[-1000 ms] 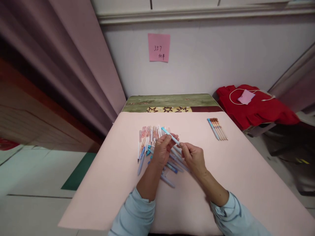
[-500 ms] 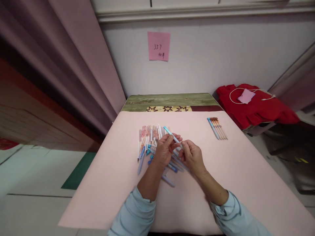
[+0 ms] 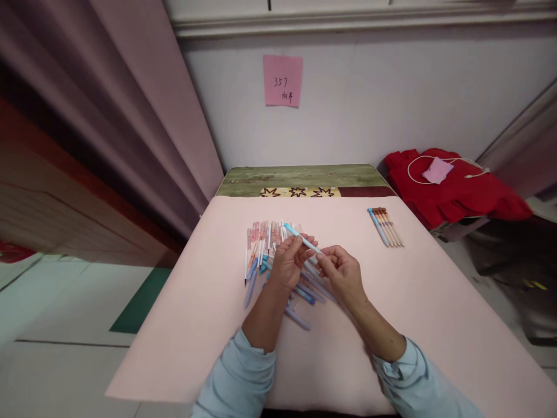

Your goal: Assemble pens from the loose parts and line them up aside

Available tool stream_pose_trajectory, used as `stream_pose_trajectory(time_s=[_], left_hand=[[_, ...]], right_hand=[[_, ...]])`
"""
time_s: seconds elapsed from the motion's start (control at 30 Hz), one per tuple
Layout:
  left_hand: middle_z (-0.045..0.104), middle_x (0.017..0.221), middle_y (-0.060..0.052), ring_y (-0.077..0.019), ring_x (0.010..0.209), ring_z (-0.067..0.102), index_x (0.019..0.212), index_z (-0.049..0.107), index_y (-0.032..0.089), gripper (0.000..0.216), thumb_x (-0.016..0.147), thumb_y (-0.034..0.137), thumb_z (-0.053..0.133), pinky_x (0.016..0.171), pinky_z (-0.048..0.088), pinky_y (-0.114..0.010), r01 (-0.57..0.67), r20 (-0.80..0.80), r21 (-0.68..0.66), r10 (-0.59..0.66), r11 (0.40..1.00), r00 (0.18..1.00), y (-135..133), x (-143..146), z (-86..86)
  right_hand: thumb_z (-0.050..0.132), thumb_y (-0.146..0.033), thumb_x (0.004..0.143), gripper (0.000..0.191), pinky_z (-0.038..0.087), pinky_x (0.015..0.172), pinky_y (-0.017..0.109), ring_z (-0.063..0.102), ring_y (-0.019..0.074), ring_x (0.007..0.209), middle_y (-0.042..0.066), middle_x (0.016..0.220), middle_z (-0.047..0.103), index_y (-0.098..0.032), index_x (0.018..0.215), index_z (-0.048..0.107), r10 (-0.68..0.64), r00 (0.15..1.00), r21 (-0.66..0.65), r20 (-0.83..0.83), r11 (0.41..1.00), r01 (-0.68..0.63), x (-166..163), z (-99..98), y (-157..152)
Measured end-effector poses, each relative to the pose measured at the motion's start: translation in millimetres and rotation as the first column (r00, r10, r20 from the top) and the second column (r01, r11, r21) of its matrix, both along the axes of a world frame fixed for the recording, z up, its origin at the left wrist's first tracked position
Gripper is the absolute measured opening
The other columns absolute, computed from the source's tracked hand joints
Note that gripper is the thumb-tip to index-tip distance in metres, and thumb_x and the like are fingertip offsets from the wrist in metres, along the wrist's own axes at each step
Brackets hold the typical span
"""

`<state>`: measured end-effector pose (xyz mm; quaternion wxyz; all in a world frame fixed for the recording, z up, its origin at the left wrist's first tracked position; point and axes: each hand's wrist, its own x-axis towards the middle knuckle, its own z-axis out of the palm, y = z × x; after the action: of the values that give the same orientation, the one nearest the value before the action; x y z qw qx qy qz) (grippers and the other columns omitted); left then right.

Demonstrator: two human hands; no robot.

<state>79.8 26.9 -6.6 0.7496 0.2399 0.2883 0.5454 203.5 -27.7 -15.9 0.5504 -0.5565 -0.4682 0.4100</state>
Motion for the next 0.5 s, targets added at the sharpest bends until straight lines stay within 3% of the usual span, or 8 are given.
stream_pose_trajectory(time_s=[0.13, 0.23, 0.4, 0.5], left_hand=[[0.073, 0.089, -0.008, -0.0135, 0.079, 0.07, 0.087, 0.071, 0.012, 0.024, 0.075, 0.031, 0.077, 0.067, 0.057, -0.018, 0.035, -0.01, 0.027, -0.035, 0.999, 0.999, -1.1, -0.2, -1.1], [0.073, 0.09, -0.008, -0.014, 0.081, 0.07, 0.087, 0.071, 0.011, 0.023, 0.075, 0.031, 0.076, 0.069, 0.057, -0.02, 0.029, -0.005, 0.044, -0.029, 0.999, 1.0, -1.4, 0.3, -1.2], [0.072, 0.086, -0.006, -0.0145, 0.08, 0.07, 0.085, 0.071, 0.012, 0.024, 0.073, 0.031, 0.079, 0.067, 0.057, -0.02, -0.012, -0.008, 0.022, 0.012, 1.0, 1.0, -0.6, 0.6, -0.7], [0.072, 0.085, -0.006, -0.0142, 0.078, 0.069, 0.085, 0.071, 0.012, 0.026, 0.072, 0.032, 0.079, 0.064, 0.056, -0.02, -0.019, -0.031, 0.027, 0.02, 0.999, 0.999, -0.3, 0.1, -1.3]], right_hand=[[0.05, -0.058, 0.09, 0.045, 0.046, 0.05, 0.024, 0.054, 0.012, 0.047, 0.001, 0.058, 0.064, -0.019, 0.071, 0.062, 0.024, 0.998, 0.005, 0.057, 1.0, -0.024, 1.6, 0.0, -1.0], [0.045, -0.059, 0.092, 0.049, 0.045, 0.049, 0.024, 0.053, 0.0123, 0.044, 0.001, 0.054, 0.061, -0.018, 0.073, 0.064, 0.018, 0.998, 0.002, 0.052, 1.0, -0.019, 1.8, -0.4, -0.5], [0.066, -0.055, 0.081, 0.037, 0.043, 0.05, 0.022, 0.051, 0.0106, 0.049, -0.002, 0.061, 0.061, -0.018, 0.09, 0.064, -0.037, 0.997, 0.024, 0.063, 0.999, 0.035, 0.3, -0.3, 1.7], [0.073, -0.052, 0.075, 0.038, 0.04, 0.047, 0.021, 0.048, 0.0091, 0.049, -0.002, 0.062, 0.06, -0.018, 0.086, 0.061, -0.074, 0.996, 0.033, 0.058, 0.997, 0.073, 0.1, -0.3, 1.9]])
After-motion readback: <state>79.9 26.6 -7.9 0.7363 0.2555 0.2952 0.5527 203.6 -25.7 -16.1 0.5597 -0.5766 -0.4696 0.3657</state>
